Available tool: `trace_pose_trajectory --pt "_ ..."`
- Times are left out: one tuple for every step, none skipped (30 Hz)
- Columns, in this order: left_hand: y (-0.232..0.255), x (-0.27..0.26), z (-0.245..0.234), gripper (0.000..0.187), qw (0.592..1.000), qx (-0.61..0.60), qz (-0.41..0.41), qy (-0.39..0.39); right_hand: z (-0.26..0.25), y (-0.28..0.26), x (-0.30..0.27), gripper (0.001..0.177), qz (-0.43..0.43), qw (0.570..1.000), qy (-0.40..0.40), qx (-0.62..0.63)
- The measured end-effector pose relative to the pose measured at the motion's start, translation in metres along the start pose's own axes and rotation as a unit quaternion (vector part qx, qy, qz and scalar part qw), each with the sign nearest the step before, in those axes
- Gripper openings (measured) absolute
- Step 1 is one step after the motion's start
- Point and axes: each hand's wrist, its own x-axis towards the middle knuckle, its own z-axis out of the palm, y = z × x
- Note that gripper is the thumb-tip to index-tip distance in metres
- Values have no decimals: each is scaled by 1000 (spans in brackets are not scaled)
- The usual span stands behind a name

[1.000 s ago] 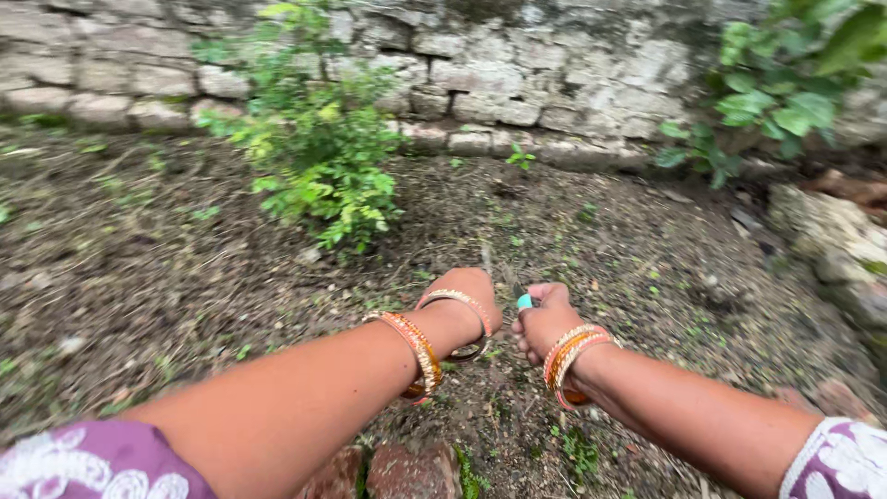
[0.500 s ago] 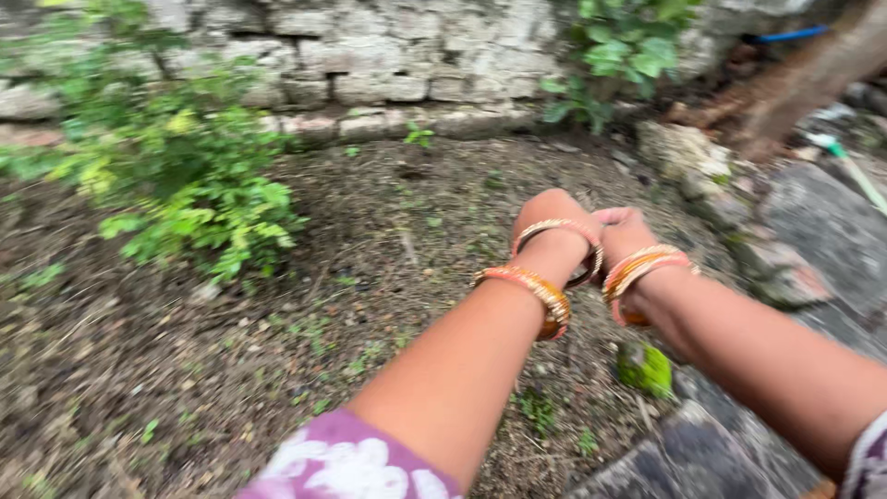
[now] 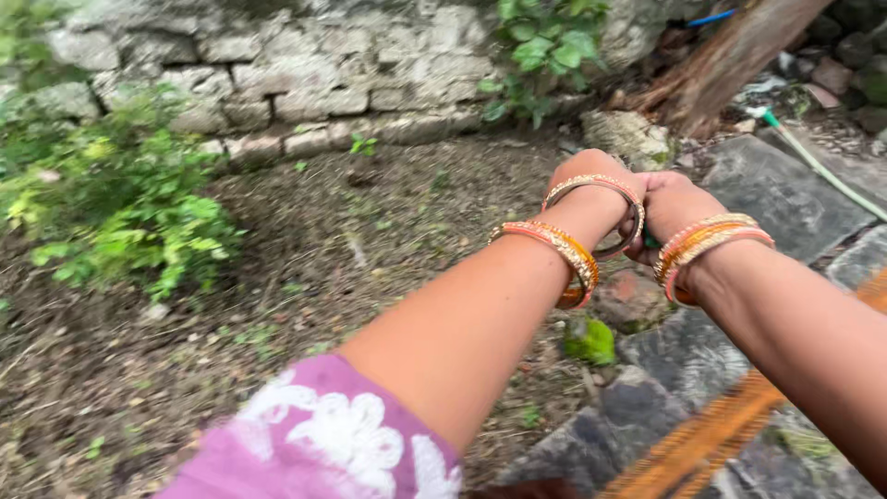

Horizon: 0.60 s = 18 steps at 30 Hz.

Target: The person clears weeds from the soil by loosening the ground with a small knife and pulling out the weeds by hand.

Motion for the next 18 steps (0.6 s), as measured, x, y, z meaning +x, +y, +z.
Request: trace_pose_trajectory --pt "16 -2 9 42 1000 3 6 1 -18 -5 -8 27 -4 1000 5 3" --pt "31 -3 19 47 999 17 23 28 -35 -9 -16 26 14 1000 21 -4" --pt "44 -6 35 57 998 30 36 51 -53 -8 -26 26 39 998 38 -11" --pt "59 -4 46 57 998 32 39 46 -71 -9 -34 26 42 998 43 -9" --pt "77 -1 56 53 991 78 85 65 -92 -12 -38 27 -19 994 47 -94" --pt "93 0 69 49 980 122 133 84 -113 -15 -41 28 -78 979 50 -179" --pt "108 -3 83 49 980 120 137 76 -131 -18 -45 28 -72 979 57 -180" --pt "123 -6 92 47 983 95 129 89 -147 -21 -49 24 -62 991 43 -114" --pt "139 -9 100 46 984 69 126 103 -164 -26 -52 21 -57 997 35 -47" --pt "151 -13 108 46 984 68 136 97 -181 -29 -57 21 -57 996 47 -47" --pt "160 -18 118 41 983 48 147 100 -197 -29 -64 16 -58 997 40 -44" --pt "170 -23 129 37 982 27 157 103 -212 -29 -71 11 -59 997 33 -41" --pt "179 -29 140 37 982 26 162 97 -224 -27 -77 11 -57 997 41 -41" --pt "185 -35 152 36 977 18 180 110 -236 -25 -83 5 -41 995 80 -49" --pt "194 -41 161 36 972 9 200 124 -249 -23 -88 6 -27 991 121 -56" --pt "201 -48 171 36 971 8 207 119 -263 -20 -93 6 -27 990 130 -55" --pt "204 -58 184 36 973 18 211 95 -277 -14 -98 9 -10 990 122 -70" --pt "206 -69 195 37 974 28 215 71 -289 -8 -102 13 7 990 113 -85"
